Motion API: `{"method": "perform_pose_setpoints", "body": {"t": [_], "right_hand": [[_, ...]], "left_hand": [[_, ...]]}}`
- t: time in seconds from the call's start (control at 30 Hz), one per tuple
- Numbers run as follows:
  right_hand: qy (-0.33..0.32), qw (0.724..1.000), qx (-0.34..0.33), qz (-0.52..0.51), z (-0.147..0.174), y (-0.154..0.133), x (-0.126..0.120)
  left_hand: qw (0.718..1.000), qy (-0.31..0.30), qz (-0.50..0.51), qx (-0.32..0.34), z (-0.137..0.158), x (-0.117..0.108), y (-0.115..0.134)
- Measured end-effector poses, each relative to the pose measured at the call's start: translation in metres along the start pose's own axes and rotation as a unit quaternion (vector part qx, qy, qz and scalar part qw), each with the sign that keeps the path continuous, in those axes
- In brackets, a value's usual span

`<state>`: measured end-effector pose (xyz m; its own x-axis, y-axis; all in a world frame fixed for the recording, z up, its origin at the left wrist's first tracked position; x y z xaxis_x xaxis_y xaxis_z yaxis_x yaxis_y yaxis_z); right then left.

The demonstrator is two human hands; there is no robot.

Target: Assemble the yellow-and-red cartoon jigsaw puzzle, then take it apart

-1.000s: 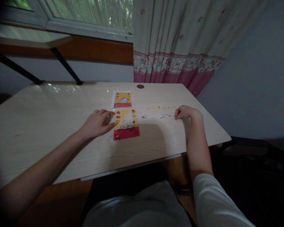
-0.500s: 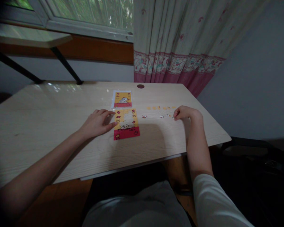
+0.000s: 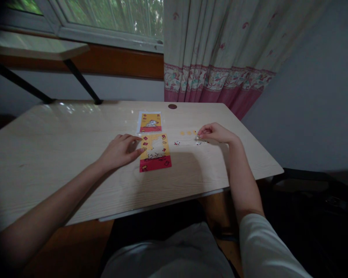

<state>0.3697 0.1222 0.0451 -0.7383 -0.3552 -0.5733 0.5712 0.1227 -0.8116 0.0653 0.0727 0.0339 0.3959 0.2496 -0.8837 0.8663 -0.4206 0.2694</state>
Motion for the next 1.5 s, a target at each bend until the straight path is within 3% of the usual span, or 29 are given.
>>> {"method": "perform_pose_setpoints", "body": {"t": [0.13,0.23,0.37,0.47,0.6,0.83,1.0,1.17,1.33,1.5], "right_hand": [[0.042,0.99,-0.067,-0.117,-0.019,-0.035,0.038],[0.048,0.979,-0.072,-0.186,-0.027,-0.045,0.074],[0.014,0.971,-0.061,-0.232,-0.028,-0.051,0.118],[-0.009,0.968,-0.068,-0.243,-0.025,-0.055,0.136],[-0.003,0.967,-0.082,-0.241,-0.024,-0.056,0.141],[0.038,0.966,-0.13,-0.219,-0.019,-0.059,0.131],[0.123,0.96,-0.244,-0.057,-0.005,-0.081,0.108],[0.128,0.936,-0.322,0.069,0.007,-0.1,0.112],[0.129,0.926,-0.342,0.098,0.009,-0.101,0.114],[0.076,0.937,-0.313,0.134,-0.001,-0.086,0.116]], "left_hand": [[0.993,0.039,0.111,0.028,-0.002,-0.012,0.015],[0.981,0.054,0.175,0.064,0.0,-0.018,0.032],[0.973,0.095,0.187,0.099,0.004,-0.023,0.048],[0.969,0.111,0.181,0.128,0.008,-0.024,0.057],[0.965,0.117,0.174,0.156,0.01,-0.026,0.065],[0.97,0.124,0.155,0.138,0.01,-0.03,0.064],[0.969,0.15,0.153,0.126,0.01,-0.035,0.06],[0.959,0.176,0.161,0.155,0.011,-0.04,0.065],[0.964,0.149,0.157,0.154,0.01,-0.035,0.065],[0.977,0.078,0.144,0.134,0.007,-0.019,0.056]]}}
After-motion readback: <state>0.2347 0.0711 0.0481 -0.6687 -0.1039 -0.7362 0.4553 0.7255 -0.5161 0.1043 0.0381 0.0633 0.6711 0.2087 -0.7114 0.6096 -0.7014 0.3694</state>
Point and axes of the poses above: each hand's wrist, its own z-axis away from the middle knuckle, its own x-axis out of the palm, y = z × x, the point moved 10 cm from there along -z, towards the middle knuckle, and after that the axes turned 6 degrees about y, right-handed, at the moved point
